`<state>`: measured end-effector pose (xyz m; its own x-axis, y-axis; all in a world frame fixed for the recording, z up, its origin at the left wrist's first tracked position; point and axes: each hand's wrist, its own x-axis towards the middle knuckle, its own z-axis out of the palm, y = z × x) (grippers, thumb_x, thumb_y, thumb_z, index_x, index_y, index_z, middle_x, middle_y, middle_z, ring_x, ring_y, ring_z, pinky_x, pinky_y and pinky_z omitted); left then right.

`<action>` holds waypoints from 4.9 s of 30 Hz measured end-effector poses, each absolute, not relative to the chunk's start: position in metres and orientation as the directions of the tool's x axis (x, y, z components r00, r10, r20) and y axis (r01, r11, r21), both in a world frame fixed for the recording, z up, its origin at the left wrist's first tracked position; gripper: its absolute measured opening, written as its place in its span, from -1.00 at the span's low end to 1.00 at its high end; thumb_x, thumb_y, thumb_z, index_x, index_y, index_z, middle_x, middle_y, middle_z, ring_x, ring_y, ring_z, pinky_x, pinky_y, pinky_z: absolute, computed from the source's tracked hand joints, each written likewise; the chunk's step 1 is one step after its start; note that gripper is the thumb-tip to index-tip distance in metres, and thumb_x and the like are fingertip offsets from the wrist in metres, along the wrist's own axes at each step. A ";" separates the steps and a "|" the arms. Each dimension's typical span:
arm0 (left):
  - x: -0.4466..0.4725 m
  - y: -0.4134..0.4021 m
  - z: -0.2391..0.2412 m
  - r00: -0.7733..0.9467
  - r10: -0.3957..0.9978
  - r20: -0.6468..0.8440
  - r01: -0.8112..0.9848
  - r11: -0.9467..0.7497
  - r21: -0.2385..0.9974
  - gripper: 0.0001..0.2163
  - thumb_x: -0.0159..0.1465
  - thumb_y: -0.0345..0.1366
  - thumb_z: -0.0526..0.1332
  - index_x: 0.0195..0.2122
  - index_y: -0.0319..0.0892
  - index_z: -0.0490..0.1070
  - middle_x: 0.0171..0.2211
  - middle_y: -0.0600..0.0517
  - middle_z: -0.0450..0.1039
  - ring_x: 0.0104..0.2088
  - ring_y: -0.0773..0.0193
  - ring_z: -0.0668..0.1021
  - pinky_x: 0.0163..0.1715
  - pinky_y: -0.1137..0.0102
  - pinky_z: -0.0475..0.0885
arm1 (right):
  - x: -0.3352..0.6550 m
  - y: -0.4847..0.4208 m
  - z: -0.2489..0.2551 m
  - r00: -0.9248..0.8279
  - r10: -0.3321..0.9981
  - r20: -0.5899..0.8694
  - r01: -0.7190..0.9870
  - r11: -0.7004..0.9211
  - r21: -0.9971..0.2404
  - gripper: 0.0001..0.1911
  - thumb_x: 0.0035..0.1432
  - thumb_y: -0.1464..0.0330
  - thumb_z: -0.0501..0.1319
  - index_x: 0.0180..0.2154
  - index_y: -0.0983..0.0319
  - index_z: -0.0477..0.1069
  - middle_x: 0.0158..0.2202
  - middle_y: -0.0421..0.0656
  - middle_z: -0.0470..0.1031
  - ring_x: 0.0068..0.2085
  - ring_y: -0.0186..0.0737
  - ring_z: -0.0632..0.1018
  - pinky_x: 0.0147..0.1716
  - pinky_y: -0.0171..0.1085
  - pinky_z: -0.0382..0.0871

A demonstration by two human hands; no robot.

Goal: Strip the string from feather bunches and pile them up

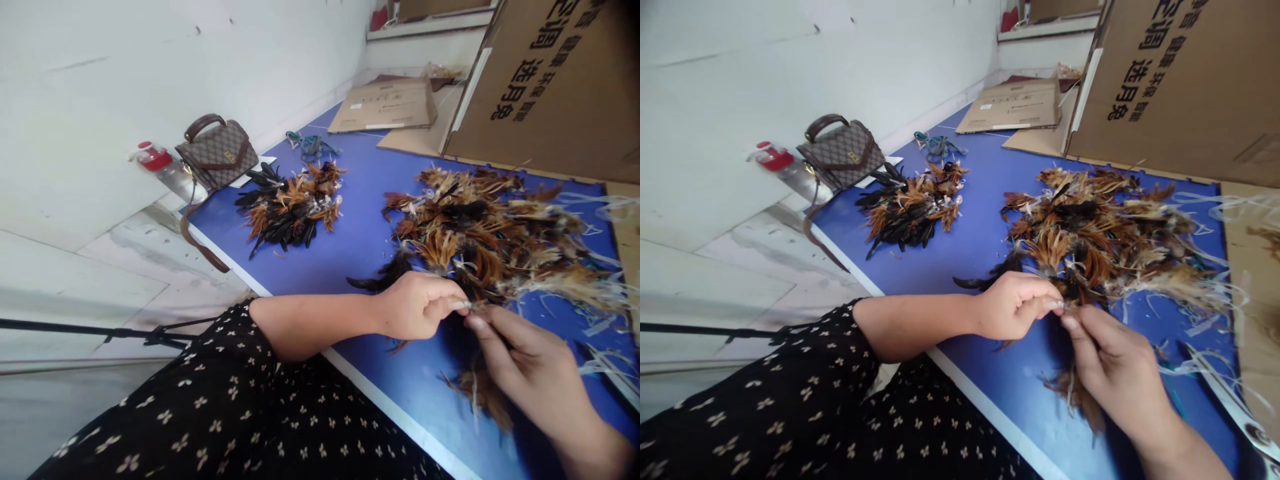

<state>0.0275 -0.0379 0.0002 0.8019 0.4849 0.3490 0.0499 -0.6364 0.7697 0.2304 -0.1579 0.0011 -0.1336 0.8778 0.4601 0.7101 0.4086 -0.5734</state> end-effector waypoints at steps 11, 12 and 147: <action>0.029 -0.041 0.001 0.962 0.168 0.218 -0.021 -0.746 0.666 -0.76 0.47 -0.53 0.14 0.00 -0.25 0.58 -0.08 -0.15 0.71 -0.03 0.20 0.71 0.09 0.31 0.61 | 0.247 -0.159 0.002 -0.112 0.889 0.445 0.734 0.376 -0.566 -0.84 0.52 0.27 0.27 -0.17 0.14 0.58 -0.34 -0.21 0.60 -0.40 -0.30 0.60 -0.37 -0.34 0.47; 0.029 -0.041 0.001 0.941 0.220 0.257 -0.020 -0.722 0.691 -0.76 0.51 -0.50 0.10 0.00 -0.26 0.57 -0.13 -0.13 0.70 -0.06 0.22 0.70 0.11 0.32 0.60 | 0.246 -0.158 0.001 -0.084 0.901 0.426 0.730 0.347 -0.589 -0.81 0.53 0.24 0.26 -0.18 0.14 0.57 -0.37 -0.23 0.59 -0.43 -0.30 0.58 -0.40 -0.35 0.46; 0.035 -0.058 -0.004 0.832 0.544 0.110 -0.178 0.074 0.981 -0.47 0.48 -0.39 0.28 0.47 -0.16 0.45 -0.32 0.03 0.61 -0.38 0.34 0.67 -0.29 0.43 0.63 | 0.211 -0.155 0.006 0.487 0.861 -0.146 -0.127 -0.096 -0.987 -0.50 0.06 0.00 0.66 -0.32 0.23 0.56 -0.59 -0.29 0.28 -0.59 -0.44 0.27 -0.63 -0.43 0.16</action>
<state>0.0349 -0.0576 -0.0043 0.8321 0.5436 0.1101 -0.1783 0.0742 0.9812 0.2107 -0.1548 0.0061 0.4870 0.8610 -0.1464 -0.1271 -0.0960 -0.9872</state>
